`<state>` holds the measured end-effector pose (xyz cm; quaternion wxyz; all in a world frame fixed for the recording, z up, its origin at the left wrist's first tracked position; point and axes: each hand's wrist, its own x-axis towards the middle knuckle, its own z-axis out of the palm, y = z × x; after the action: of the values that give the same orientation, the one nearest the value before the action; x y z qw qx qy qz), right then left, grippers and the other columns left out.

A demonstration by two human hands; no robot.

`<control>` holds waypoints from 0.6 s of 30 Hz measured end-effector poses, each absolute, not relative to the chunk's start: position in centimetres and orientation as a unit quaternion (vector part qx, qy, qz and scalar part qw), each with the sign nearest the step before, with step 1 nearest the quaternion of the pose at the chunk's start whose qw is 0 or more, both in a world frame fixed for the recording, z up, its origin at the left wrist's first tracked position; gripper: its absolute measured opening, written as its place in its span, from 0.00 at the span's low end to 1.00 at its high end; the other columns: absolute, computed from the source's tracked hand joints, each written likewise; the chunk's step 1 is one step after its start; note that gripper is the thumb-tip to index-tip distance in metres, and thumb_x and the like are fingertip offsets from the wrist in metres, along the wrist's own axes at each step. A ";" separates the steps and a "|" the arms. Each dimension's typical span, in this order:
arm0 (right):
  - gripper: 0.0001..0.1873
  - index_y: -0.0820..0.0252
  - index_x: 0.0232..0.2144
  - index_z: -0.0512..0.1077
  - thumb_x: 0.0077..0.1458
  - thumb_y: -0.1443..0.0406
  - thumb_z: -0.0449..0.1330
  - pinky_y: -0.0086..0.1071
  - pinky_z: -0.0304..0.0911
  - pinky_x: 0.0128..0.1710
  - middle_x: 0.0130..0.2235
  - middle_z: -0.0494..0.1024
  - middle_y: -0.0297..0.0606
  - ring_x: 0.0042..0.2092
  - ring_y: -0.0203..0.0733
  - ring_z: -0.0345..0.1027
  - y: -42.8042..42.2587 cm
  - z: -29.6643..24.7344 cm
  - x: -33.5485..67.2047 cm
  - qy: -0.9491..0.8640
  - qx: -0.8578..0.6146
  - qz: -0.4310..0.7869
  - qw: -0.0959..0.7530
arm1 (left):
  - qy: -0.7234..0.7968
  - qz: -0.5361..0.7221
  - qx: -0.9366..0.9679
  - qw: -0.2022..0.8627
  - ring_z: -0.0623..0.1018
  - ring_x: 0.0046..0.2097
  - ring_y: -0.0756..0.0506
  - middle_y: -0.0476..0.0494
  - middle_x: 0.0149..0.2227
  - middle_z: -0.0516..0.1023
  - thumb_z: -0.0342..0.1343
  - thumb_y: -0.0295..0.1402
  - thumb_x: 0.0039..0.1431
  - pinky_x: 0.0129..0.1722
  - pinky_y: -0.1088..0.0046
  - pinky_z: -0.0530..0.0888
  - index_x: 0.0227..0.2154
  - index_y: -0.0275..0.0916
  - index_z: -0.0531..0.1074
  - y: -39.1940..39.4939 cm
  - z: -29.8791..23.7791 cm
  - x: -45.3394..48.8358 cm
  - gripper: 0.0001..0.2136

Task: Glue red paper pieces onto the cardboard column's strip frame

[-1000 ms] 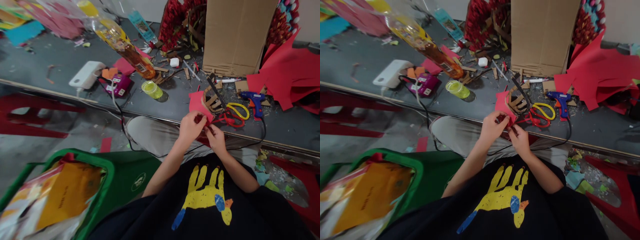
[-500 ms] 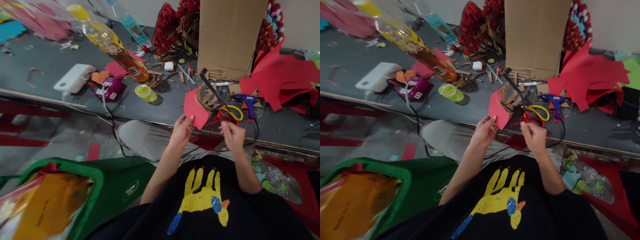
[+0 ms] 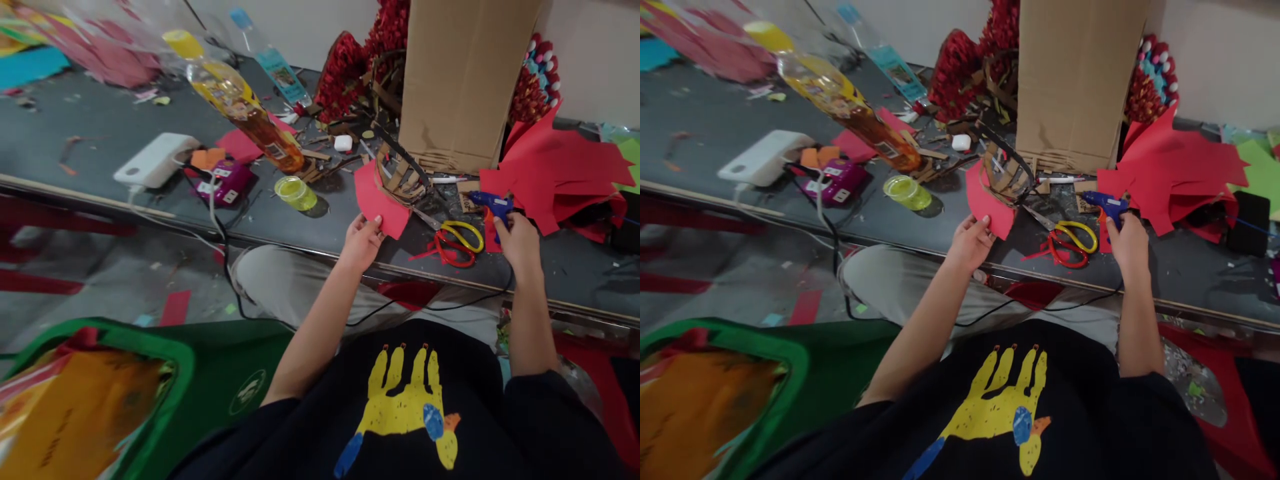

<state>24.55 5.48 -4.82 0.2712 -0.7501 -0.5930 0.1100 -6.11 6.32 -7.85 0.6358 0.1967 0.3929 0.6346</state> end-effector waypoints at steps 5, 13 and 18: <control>0.25 0.60 0.48 0.60 0.57 0.49 0.47 0.41 0.66 0.42 0.43 0.75 0.48 0.41 0.47 0.71 3.4 -4.7 23.4 -0.588 -0.720 0.133 0.343 | 0.389 0.637 0.191 0.638 0.79 0.29 0.54 0.52 0.30 0.82 0.72 0.31 0.34 0.29 0.82 0.76 0.26 0.39 0.69 6.0 -7.9 -6.1 0.17; 0.29 0.58 0.41 0.65 0.45 0.43 0.60 0.38 0.65 0.34 0.28 0.72 0.35 0.28 0.42 0.67 0.2 -4.0 18.6 -0.553 -0.708 0.137 0.416 | 0.398 0.628 0.199 0.638 0.77 0.26 0.54 0.54 0.24 0.78 0.71 0.32 0.33 0.30 0.82 0.76 0.25 0.37 0.68 5.8 -8.0 -6.1 0.18; 0.32 0.59 0.41 0.65 0.44 0.41 0.59 0.40 0.66 0.35 0.29 0.73 0.39 0.31 0.47 0.70 -0.3 -4.8 16.2 -0.549 -0.723 0.118 0.403 | 0.415 0.612 0.210 0.639 0.74 0.22 0.54 0.57 0.14 0.68 0.69 0.30 0.36 0.30 0.80 0.76 0.20 0.37 0.65 5.7 -8.3 -6.4 0.15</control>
<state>16.24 -0.35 -4.81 0.4026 -0.7227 -0.5492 0.1182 -6.42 5.66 -8.31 0.6394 0.2095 0.4150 0.6124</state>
